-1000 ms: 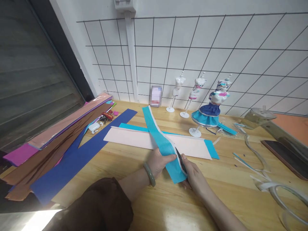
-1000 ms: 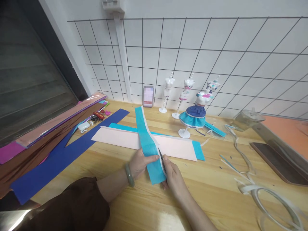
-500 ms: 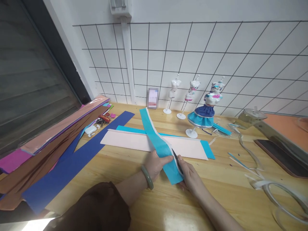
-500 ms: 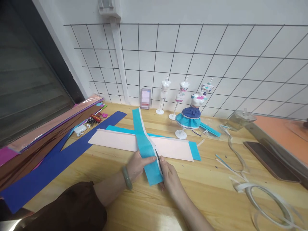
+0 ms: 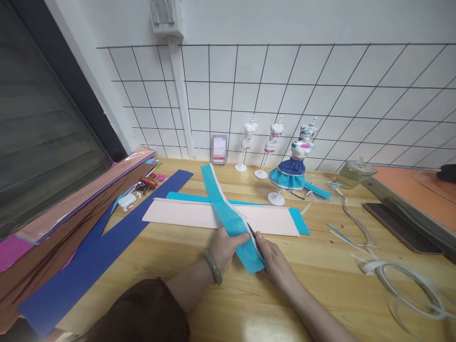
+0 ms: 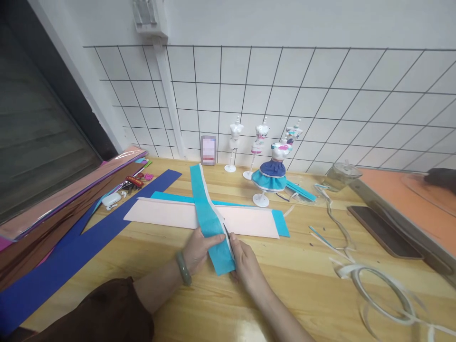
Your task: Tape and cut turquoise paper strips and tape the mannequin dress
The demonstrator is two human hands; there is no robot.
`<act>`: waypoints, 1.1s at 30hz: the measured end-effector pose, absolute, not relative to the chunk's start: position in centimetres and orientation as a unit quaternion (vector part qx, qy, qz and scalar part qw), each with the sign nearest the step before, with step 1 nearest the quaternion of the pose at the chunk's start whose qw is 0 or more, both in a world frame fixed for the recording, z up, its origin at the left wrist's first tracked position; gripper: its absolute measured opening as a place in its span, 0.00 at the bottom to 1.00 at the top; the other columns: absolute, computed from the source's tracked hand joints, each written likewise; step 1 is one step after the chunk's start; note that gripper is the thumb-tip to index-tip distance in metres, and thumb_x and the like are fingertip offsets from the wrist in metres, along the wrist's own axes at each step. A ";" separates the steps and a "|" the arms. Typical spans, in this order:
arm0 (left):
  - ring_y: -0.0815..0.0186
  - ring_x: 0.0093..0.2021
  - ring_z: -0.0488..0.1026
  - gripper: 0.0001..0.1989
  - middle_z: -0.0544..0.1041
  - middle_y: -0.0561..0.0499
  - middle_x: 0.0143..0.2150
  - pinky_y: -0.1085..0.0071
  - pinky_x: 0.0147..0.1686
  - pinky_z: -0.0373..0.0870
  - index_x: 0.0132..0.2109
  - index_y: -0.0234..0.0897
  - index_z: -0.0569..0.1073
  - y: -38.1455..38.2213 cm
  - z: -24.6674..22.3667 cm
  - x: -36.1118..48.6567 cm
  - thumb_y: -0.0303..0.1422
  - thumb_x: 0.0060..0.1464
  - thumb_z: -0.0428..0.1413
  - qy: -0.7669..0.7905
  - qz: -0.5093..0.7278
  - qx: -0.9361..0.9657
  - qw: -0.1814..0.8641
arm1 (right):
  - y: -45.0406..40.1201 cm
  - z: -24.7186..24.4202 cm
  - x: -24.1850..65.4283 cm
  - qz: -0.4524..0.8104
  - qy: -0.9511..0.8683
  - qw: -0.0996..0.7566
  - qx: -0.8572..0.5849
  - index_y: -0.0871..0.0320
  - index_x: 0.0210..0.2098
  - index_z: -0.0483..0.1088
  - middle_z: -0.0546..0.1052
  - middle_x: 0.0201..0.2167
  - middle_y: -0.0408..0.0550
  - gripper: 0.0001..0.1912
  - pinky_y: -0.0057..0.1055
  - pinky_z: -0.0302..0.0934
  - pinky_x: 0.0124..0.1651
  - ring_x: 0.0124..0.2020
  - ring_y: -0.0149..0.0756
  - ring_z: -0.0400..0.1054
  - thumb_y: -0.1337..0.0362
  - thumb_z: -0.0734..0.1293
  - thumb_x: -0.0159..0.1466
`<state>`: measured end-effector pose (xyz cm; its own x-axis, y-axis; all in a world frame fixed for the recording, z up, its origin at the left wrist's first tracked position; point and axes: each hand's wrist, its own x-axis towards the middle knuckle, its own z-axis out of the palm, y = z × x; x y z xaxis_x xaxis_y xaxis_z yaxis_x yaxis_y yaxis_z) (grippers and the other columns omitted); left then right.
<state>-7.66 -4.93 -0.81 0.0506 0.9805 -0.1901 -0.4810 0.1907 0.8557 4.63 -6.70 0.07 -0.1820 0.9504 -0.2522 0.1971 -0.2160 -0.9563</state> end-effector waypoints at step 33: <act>0.65 0.30 0.71 0.15 0.75 0.49 0.29 0.66 0.36 0.67 0.32 0.32 0.71 -4.6 0.8 -8.5 0.28 0.32 0.65 0.397 0.549 0.275 0.682 | -7.1 0.9 4.9 0.576 -0.556 0.280 -0.529 0.56 0.11 0.59 0.62 0.04 0.40 0.34 0.26 0.57 0.20 0.09 0.30 0.60 0.40 0.47 0.60</act>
<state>-8.55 -4.56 0.78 0.0809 0.9674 -0.2402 -0.5311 0.2457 0.8109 4.92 -7.08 0.89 -0.2830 0.9114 -0.2986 0.2666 -0.2244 -0.9373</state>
